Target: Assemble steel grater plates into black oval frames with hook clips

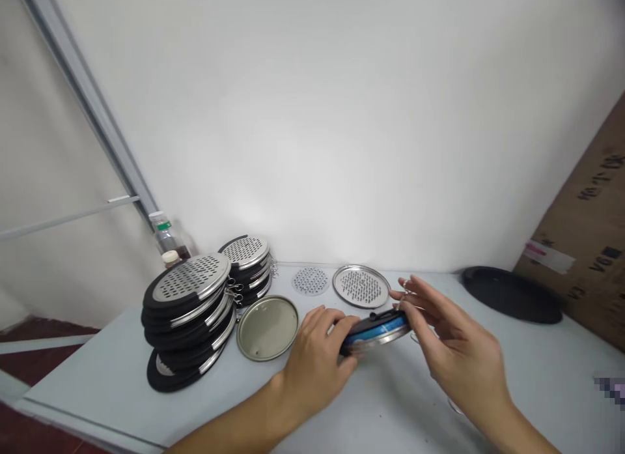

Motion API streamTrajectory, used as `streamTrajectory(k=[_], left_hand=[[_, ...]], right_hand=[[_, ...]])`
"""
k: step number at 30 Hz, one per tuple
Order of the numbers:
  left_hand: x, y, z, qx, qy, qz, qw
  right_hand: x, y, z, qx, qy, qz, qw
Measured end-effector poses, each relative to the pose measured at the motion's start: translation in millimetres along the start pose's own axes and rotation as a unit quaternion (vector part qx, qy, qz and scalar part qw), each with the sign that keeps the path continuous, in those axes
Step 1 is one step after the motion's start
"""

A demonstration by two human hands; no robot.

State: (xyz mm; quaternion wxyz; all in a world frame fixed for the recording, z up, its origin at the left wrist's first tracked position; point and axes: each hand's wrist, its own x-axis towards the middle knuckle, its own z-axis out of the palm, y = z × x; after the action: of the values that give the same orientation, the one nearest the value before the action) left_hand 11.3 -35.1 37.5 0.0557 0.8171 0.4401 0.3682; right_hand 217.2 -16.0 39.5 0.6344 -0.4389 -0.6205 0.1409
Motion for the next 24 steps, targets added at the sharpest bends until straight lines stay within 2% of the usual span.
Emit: streamTrajectory(k=[4, 8, 11, 14, 15, 17, 20, 24], left_hand=[[7.8, -0.1, -10.1, -0.123, 0.004, -0.122, 0.985], [20.9, 7.8, -32.4, -0.22, 0.009, -0.202, 0.954], [39.4, 11.6, -59.4, -0.22, -0.008, -0.214, 0.952], [67.3, 2.3, -96.2, -0.188, -0.027, -0.205, 0.96], [78.0, -5.1, -110.0, -0.181, -0.029, -0.222, 0.958], [99.8, -26.1, -138.2, -0.206, -0.04, -0.289, 0.934], [128.3, -69.2, -176.6, -0.197, -0.038, -0.353, 0.914], [145.9, -128.1, -207.6, -0.16, -0.033, -0.437, 0.885]], right_hand=[[13.9, 5.8, -8.5, 0.028, 0.013, 0.113, 0.993], [24.3, 21.8, -12.6, -0.025, -0.06, 0.185, 0.981], [22.5, 24.7, -9.4, -0.06, -0.107, 0.183, 0.975], [17.6, 18.0, -5.3, -0.069, -0.125, 0.16, 0.977], [16.2, 15.2, -4.5, -0.066, -0.13, 0.155, 0.977], [14.6, 10.7, -3.8, -0.056, -0.144, 0.154, 0.976], [13.8, 8.0, -3.4, -0.047, -0.173, 0.158, 0.971], [13.3, 9.6, -1.0, -0.044, -0.204, 0.157, 0.965]])
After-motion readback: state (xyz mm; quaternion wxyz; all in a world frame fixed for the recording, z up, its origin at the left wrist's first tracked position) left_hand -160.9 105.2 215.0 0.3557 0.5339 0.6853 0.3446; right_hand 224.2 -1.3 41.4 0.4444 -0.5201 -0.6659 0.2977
